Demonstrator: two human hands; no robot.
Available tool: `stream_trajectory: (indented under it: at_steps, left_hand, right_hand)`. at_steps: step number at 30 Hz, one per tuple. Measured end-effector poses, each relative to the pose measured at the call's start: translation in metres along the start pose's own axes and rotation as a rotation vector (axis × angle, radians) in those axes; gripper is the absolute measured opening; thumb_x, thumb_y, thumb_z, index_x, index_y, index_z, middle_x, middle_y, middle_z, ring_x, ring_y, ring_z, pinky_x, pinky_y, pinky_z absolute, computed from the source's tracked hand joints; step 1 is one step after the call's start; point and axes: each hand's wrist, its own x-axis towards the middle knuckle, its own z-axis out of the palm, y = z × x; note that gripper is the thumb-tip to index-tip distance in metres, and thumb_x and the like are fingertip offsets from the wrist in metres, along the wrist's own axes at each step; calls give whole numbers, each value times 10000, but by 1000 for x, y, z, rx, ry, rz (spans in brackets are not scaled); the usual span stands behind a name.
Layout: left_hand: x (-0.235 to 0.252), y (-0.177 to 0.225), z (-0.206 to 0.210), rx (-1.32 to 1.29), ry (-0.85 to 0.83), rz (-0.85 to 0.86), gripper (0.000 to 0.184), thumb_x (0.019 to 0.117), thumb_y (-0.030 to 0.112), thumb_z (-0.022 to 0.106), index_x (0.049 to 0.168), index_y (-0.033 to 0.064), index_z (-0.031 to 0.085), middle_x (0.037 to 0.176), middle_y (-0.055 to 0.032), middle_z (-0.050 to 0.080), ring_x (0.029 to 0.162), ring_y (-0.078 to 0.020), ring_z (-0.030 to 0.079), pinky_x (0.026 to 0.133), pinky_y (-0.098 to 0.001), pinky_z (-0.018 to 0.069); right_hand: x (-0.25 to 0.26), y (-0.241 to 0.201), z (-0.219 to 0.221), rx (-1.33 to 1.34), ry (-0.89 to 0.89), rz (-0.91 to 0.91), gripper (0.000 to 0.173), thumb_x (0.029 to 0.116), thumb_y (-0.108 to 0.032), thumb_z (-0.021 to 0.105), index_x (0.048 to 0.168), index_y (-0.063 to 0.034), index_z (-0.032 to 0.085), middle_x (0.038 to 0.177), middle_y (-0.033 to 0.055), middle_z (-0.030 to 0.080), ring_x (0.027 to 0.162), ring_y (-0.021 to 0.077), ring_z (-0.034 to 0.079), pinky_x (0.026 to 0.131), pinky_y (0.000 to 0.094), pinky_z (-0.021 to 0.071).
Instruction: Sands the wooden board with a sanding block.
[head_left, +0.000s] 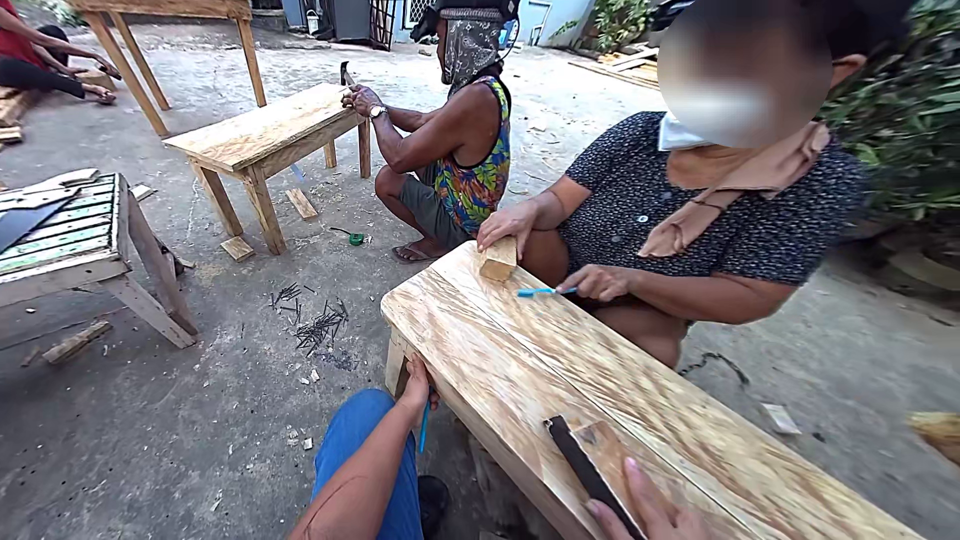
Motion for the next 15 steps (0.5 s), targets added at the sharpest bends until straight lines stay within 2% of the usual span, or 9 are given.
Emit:
stream_trajectory:
  at_steps: [3,4,6,9,10,12,15]
  left_hand:
    - [1,0,0,14,13,10,663,1030,625,10,1207,115,395,657,-38,452,455,-141,400,428,-278,383]
    - [2,0,-1,29,1,18,684,1030,623,-7,1263,106,376,685,-47,458,473,-150,404,444,-291,392]
    - [3,-2,0,35,13,21,698,1024,632,-6,1258,104,386,683,-51,458,466,-153,401,439,-294,393]
    - [4,-2,2,29,35,22,701,1021,639,-2,1275,107,377,692,-57,455,465,-160,400,434,-299,391]
    - [4,-2,2,26,40,22,706,1020,641,-4,1315,110,356,708,-64,457,470,-164,402,438,-305,395]
    - [4,-2,3,19,57,18,697,1017,643,-3,1311,115,344,711,-67,458,463,-163,399,430,-305,391]
    - [4,-2,2,18,46,15,682,1022,633,2,1254,112,376,680,-54,453,460,-154,396,427,-291,382]
  right_hand:
    - [33,-28,8,39,1,-63,727,903,-449,759,1533,-176,519,1205,416,597,1078,634,577,874,784,396]
    - [49,-44,12,44,7,-71,727,898,-422,776,1536,-189,516,1186,414,600,1076,636,575,868,791,393]
    - [83,-79,17,30,-30,-58,715,921,-414,763,1555,-237,487,1216,385,604,1114,595,578,904,756,398]
    - [126,-119,19,-7,-166,-44,696,971,-459,688,1593,-321,405,1346,323,571,1229,516,553,999,694,387]
    - [135,-125,20,-17,-196,-44,701,975,-476,676,1599,-340,386,1374,314,557,1254,501,544,1015,685,382]
    - [137,-125,19,-19,-221,-48,712,971,-475,681,1602,-351,374,1385,312,550,1272,491,535,1028,675,378]
    - [113,-100,18,8,-148,-90,714,940,-453,730,1577,-312,440,1292,331,594,1196,521,570,975,696,406]
